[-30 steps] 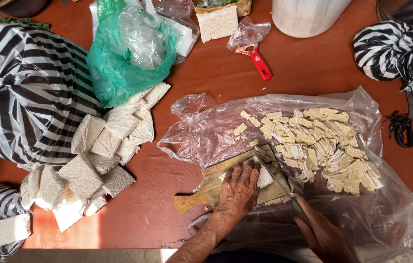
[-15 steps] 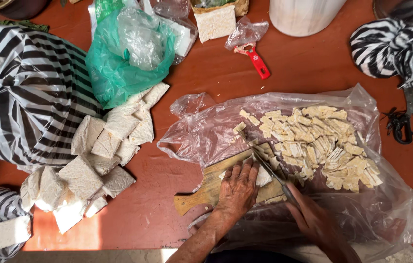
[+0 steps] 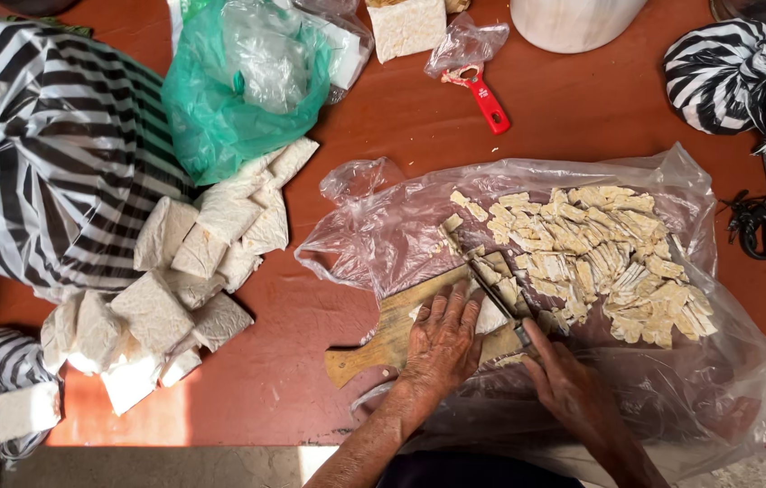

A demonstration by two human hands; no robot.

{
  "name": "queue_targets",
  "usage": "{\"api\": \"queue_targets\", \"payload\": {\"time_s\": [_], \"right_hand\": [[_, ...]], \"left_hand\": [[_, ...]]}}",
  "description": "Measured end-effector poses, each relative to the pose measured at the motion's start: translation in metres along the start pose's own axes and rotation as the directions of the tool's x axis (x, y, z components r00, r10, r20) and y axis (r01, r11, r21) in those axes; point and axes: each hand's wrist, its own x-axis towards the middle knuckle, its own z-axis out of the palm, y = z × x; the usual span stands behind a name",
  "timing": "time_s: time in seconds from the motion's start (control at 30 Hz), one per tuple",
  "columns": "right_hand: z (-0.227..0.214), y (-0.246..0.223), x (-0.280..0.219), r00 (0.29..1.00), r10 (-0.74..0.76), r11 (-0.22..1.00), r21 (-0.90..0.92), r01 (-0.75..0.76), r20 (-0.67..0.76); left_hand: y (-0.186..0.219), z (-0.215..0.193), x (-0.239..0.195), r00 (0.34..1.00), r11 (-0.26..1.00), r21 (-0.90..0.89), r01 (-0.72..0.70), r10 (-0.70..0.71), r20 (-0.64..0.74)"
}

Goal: The person slices rectangular blocks of a white food item into smaller pieces using a knife on a wooden cutting board. The cut pieces are placed into a clear plastic bag on the table.

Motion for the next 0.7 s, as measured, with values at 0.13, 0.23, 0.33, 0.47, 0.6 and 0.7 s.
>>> {"api": "queue_targets", "payload": {"time_s": [0.13, 0.23, 0.33, 0.47, 0.6, 0.7], "right_hand": [[-0.017, 0.002, -0.021, 0.964, -0.15, 0.95, 0.239, 0.201, -0.218], [-0.02, 0.023, -0.06, 0.9, -0.26, 0.914, 0.209, 0.346, -0.351], [-0.009, 0.05, -0.098, 0.946, -0.138, 0.975, 0.127, 0.181, -0.292], [0.003, 0.071, -0.106, 0.937, -0.163, 0.984, 0.011, 0.175, -0.31], [0.003, 0.044, -0.065, 0.875, -0.318, 0.926, 0.077, 0.369, -0.365], [0.0, 0.004, -0.015, 0.943, -0.217, 0.97, 0.051, 0.237, -0.252]], "left_hand": [[0.005, -0.006, -0.007, 0.999, 0.999, 0.018, 0.04, -0.04, -0.028], [0.004, -0.004, -0.01, 0.999, 0.996, 0.076, 0.053, -0.052, -0.014], [0.001, 0.0, -0.006, 0.999, 0.996, 0.085, 0.039, -0.038, -0.006], [0.001, 0.004, -0.001, 0.999, 0.995, 0.094, 0.046, -0.046, -0.001], [-0.001, 0.004, 0.0, 1.0, 0.995, 0.1, 0.024, -0.026, 0.015], [-0.001, 0.003, -0.001, 0.999, 0.996, 0.081, 0.039, -0.041, 0.026]]}}
